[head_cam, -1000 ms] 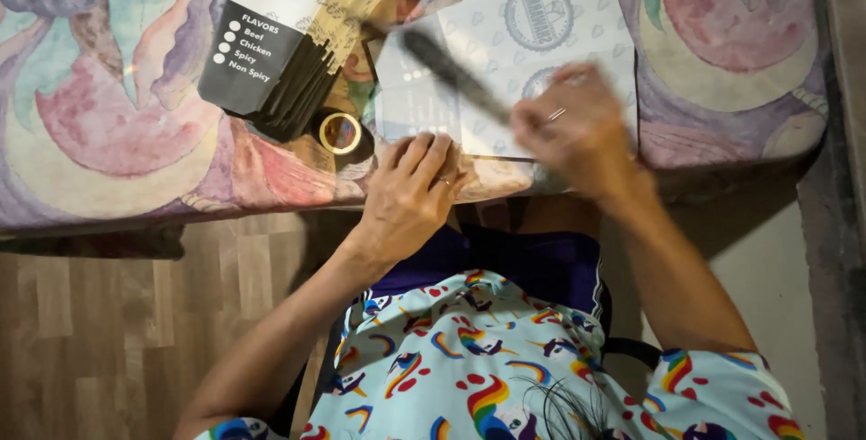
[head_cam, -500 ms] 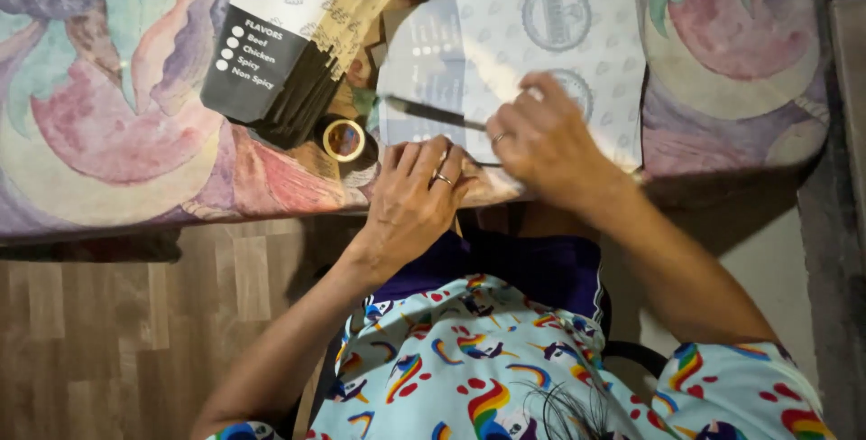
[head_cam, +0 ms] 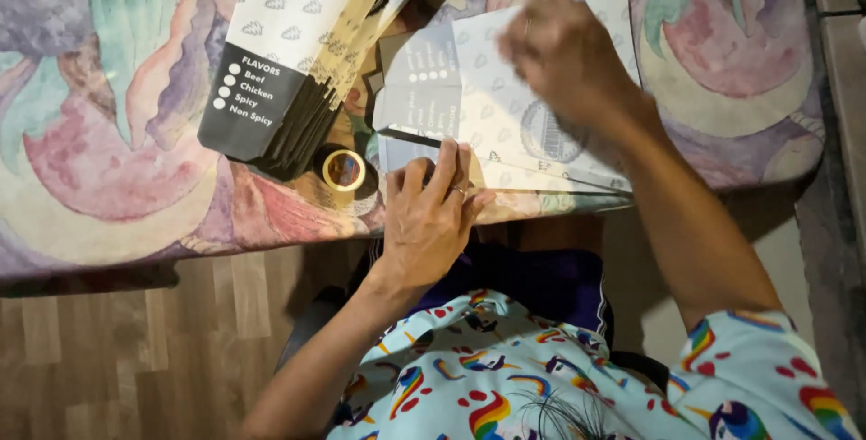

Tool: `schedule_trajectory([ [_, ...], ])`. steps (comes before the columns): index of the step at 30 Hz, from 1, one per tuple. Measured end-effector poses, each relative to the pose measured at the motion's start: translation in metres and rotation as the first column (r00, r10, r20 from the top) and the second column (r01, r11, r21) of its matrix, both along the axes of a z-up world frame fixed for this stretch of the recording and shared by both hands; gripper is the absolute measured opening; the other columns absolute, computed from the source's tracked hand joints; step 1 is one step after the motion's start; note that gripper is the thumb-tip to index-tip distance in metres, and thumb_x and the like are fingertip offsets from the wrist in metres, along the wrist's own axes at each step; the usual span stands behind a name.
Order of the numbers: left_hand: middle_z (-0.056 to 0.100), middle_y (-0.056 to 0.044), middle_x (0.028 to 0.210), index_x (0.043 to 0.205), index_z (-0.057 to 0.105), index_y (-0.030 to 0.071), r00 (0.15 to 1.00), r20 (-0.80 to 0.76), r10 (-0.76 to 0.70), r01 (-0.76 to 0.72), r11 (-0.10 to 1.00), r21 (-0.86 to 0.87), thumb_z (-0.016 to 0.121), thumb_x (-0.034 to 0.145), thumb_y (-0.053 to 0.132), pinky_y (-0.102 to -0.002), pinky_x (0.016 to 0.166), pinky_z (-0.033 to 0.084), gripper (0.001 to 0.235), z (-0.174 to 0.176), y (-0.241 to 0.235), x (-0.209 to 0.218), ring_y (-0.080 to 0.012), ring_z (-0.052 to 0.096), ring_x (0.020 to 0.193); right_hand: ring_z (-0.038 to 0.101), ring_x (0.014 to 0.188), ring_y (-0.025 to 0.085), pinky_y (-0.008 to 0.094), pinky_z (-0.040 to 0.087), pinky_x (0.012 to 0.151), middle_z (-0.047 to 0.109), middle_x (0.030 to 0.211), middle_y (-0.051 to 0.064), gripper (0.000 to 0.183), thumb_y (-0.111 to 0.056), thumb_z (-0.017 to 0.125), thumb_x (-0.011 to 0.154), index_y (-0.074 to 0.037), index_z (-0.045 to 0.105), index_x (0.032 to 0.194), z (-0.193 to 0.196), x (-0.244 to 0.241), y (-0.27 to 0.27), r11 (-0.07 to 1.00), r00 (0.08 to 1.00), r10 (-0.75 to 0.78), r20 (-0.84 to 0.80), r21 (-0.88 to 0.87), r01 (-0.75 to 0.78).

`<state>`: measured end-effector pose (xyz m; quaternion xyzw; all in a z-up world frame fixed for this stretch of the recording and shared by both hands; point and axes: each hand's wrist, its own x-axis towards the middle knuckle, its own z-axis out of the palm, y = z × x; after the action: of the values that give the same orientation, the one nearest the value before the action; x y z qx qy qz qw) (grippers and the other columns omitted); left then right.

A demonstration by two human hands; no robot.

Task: Folding paper sheets into food wraps and securing them with tape at a steady pace.

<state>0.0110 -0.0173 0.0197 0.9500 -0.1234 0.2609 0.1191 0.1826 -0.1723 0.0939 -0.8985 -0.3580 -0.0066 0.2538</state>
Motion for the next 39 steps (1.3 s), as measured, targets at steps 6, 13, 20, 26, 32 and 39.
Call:
schedule_trajectory([
  [6, 0.06, -0.014, 0.138, 0.132, 0.065, -0.001, 0.999, 0.032, 0.03, -0.031, 1.0, 0.008, 0.04, 0.112, 0.044, -0.045, 0.069, 0.043, 0.055, -0.005, -0.001, 0.003, -0.0309, 0.054, 0.093, 0.057, 0.094, 0.033, 0.046, 0.049, 0.083, 0.068, 0.095, 0.012, 0.012, -0.007, 0.084, 0.099, -0.003, 0.083, 0.109, -0.071, 0.092, 0.001, 0.986, 0.927, 0.166, 0.337, -0.029, -0.166],
  [13, 0.063, -0.013, 0.134, 0.13, 0.067, 0.001, 0.997, 0.066, 0.049, -0.053, 0.998, 0.046, 0.037, 0.112, 0.046, -0.042, 0.067, 0.042, 0.056, -0.009, -0.002, 0.004, -0.0285, 0.056, 0.091, 0.066, 0.082, 0.029, 0.042, 0.055, 0.071, 0.07, 0.09, 0.017, 0.008, 0.004, 0.087, 0.091, 0.004, 0.078, 0.092, -0.033, 0.074, 0.006, 0.98, 0.959, 0.196, 0.205, -0.001, -0.2],
  [20, 0.062, -0.015, 0.133, 0.126, 0.069, -0.001, 0.997, 0.064, 0.042, -0.043, 0.999, 0.021, 0.043, 0.112, 0.042, -0.043, 0.07, 0.042, 0.052, -0.003, -0.002, 0.003, -0.0299, 0.057, 0.091, 0.062, 0.109, 0.034, 0.045, 0.053, 0.094, 0.069, 0.109, 0.017, 0.01, -0.001, 0.08, 0.098, 0.0, 0.073, 0.105, -0.002, -0.028, -0.01, 0.988, 0.896, 0.152, 0.417, -0.098, -0.122],
  [26, 0.064, -0.018, 0.127, 0.096, 0.073, -0.001, 0.991, 0.131, -0.014, 0.02, 0.999, -0.041, 0.067, 0.102, 0.035, -0.044, 0.072, 0.042, 0.037, -0.011, 0.0, 0.004, -0.0331, 0.056, 0.094, 0.069, 0.116, 0.044, 0.053, 0.059, 0.094, 0.074, 0.114, 0.023, 0.01, 0.002, 0.077, 0.095, 0.005, 0.073, 0.087, -0.04, -0.086, -0.009, 0.968, 0.809, 0.154, 0.568, 0.079, -0.24],
  [32, 0.067, -0.02, 0.118, 0.101, 0.074, -0.003, 0.983, 0.181, -0.02, 0.028, 0.999, -0.037, 0.063, 0.104, 0.03, -0.041, 0.073, 0.043, 0.036, -0.007, 0.002, 0.004, -0.0331, 0.059, 0.093, 0.071, 0.114, 0.044, 0.053, 0.06, 0.089, 0.078, 0.105, 0.019, 0.008, -0.001, 0.079, 0.094, 0.003, 0.077, 0.088, -0.054, -0.085, -0.011, 0.941, 0.875, 0.078, 0.478, 0.254, -0.223],
  [39, 0.072, -0.021, 0.107, 0.104, 0.078, -0.004, 0.99, 0.126, -0.07, 0.068, 0.997, 0.02, 0.07, 0.096, 0.007, -0.039, 0.068, 0.049, 0.016, 0.02, 0.01, 0.006, -0.0302, 0.062, 0.085, 0.074, 0.11, 0.041, 0.051, 0.059, 0.091, 0.08, 0.098, 0.015, 0.006, -0.005, 0.086, 0.089, -0.001, 0.081, 0.088, -0.049, -0.075, -0.015, 0.936, 0.94, 0.1, 0.327, 0.289, -0.2],
])
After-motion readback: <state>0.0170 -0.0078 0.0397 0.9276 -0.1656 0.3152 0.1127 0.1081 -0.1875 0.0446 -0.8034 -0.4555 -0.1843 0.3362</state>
